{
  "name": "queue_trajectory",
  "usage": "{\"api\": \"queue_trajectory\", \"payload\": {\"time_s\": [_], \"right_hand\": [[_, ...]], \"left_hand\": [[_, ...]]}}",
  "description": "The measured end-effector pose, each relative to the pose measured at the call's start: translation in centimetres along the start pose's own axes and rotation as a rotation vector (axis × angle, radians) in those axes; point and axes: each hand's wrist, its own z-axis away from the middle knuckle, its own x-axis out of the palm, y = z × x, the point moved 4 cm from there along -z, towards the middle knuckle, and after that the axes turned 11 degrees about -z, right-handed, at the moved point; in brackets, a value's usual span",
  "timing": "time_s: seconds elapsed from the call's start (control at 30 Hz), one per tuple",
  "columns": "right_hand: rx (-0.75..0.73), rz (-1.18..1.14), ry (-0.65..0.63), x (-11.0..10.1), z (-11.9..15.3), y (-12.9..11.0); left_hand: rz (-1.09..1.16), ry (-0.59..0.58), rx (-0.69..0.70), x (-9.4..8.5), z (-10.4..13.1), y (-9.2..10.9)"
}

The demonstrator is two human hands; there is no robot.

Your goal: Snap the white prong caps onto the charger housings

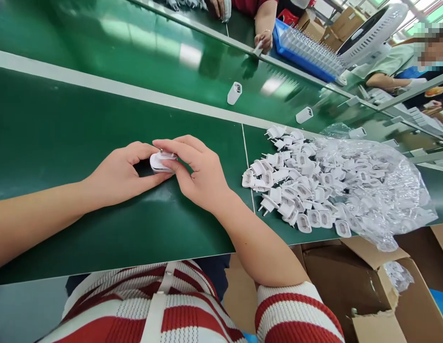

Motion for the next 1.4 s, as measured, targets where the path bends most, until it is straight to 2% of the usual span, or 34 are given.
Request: {"api": "queue_trajectory", "payload": {"time_s": [0.13,0.43,0.63,0.73,0.97,1.1,1.2,1.27,1.33,1.4], "right_hand": [[0.008,0.097,-0.063,0.7,0.1,0.2],[0.043,0.179,-0.105,0.6,-0.2,-0.4],[-0.022,0.291,-0.073,0.8,-0.1,-0.8],[-0.062,0.271,-0.067,0.8,-0.1,-0.8],[-0.004,0.208,-0.055,1.1,0.1,-0.3],[0.009,0.152,-0.071,0.9,0.0,-0.5],[0.107,0.077,-0.126,-0.8,-0.3,-0.1],[0.205,0.206,-0.090,-3.3,-0.4,0.9],[0.375,0.498,-0.027,-6.5,-0.1,2.4],[0.623,0.734,-0.032,-9.7,0.6,4.1]], "left_hand": [[-0.021,-0.027,-0.040,0.1,0.0,0.1],[-0.037,-0.071,-0.098,0.0,-0.1,0.5],[-0.013,-0.043,-0.084,0.2,0.0,0.3],[-0.005,-0.034,-0.074,0.1,0.0,0.3],[-0.025,-0.029,-0.055,0.2,0.1,0.2],[0.025,0.022,-0.021,0.0,0.4,0.6],[0.125,-0.014,-0.080,-0.3,-0.2,0.6],[0.189,-0.013,-0.179,-0.9,-1.8,-0.1],[0.146,0.099,-0.234,-2.4,-4.6,-1.4],[-0.006,0.296,-0.234,-4.7,-8.3,-3.3]]}}
